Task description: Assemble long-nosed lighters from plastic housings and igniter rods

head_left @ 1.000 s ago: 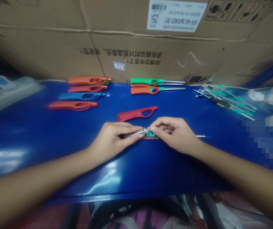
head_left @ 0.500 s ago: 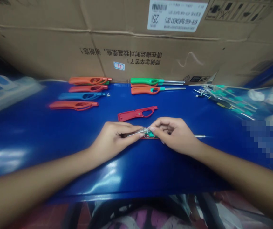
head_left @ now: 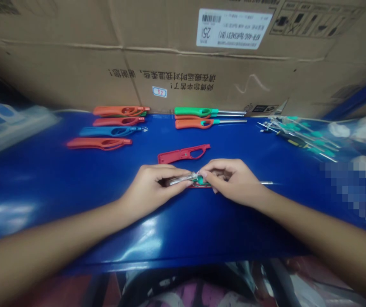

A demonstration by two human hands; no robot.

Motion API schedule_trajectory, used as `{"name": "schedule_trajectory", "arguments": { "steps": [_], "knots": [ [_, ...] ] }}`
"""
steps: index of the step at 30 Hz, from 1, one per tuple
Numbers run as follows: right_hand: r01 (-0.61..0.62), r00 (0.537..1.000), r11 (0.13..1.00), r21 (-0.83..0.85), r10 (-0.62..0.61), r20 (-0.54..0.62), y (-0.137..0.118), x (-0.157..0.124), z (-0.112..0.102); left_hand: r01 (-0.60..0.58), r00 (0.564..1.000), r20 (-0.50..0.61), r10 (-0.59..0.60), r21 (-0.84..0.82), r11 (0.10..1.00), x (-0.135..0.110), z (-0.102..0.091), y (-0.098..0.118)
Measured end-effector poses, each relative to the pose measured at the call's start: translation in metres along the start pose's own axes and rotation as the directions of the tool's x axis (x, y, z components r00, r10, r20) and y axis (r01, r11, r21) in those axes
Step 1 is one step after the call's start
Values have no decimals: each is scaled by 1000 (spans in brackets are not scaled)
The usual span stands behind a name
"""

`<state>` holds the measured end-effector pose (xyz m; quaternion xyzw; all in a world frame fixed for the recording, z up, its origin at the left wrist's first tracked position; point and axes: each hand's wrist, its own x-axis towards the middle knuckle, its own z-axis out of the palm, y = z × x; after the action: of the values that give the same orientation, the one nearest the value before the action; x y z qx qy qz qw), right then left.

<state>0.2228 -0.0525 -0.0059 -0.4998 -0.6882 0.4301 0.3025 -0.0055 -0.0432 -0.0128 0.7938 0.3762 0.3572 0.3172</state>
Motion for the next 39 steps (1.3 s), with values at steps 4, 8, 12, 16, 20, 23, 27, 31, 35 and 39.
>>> {"name": "schedule_trajectory", "arguments": {
  "steps": [4,8,12,16,20,23,27,31,35,39],
  "knots": [
    [13,1000,1000,-18,-13,-4,0,0,0,0,1000,4,0,11,1000,0,0,0],
    [34,999,999,-16,-34,-12,0,0,0,3,1000,-1,-3,8,1000,-1,0,0],
    [42,999,999,3,-42,-20,0,0,-1,6,1000,-4,-6,-1,1000,-1,0,1],
    [43,999,999,-7,-43,-28,1,-1,0,17,1000,-2,-17,-3,1000,-1,0,0],
    [51,998,998,-34,-52,-42,1,-1,1,17,1000,-9,-17,-18,1000,-1,2,-2],
    [50,998,998,-33,-51,-44,1,-1,2,12,1000,-5,-13,-34,999,-1,2,-2],
    [48,998,999,-23,-49,-47,0,-2,3,10,1000,11,-10,-52,999,-1,3,-1],
    [48,998,998,-35,-49,-39,0,-2,3,15,1000,25,-14,-61,998,0,2,-2],
    [47,999,998,-28,-48,-26,-1,-3,2,19,999,34,-17,-62,998,-1,2,-3],
    [52,998,999,-15,-53,-22,-3,-3,0,-2,999,47,4,-39,999,-2,2,-3]
  ]
}}
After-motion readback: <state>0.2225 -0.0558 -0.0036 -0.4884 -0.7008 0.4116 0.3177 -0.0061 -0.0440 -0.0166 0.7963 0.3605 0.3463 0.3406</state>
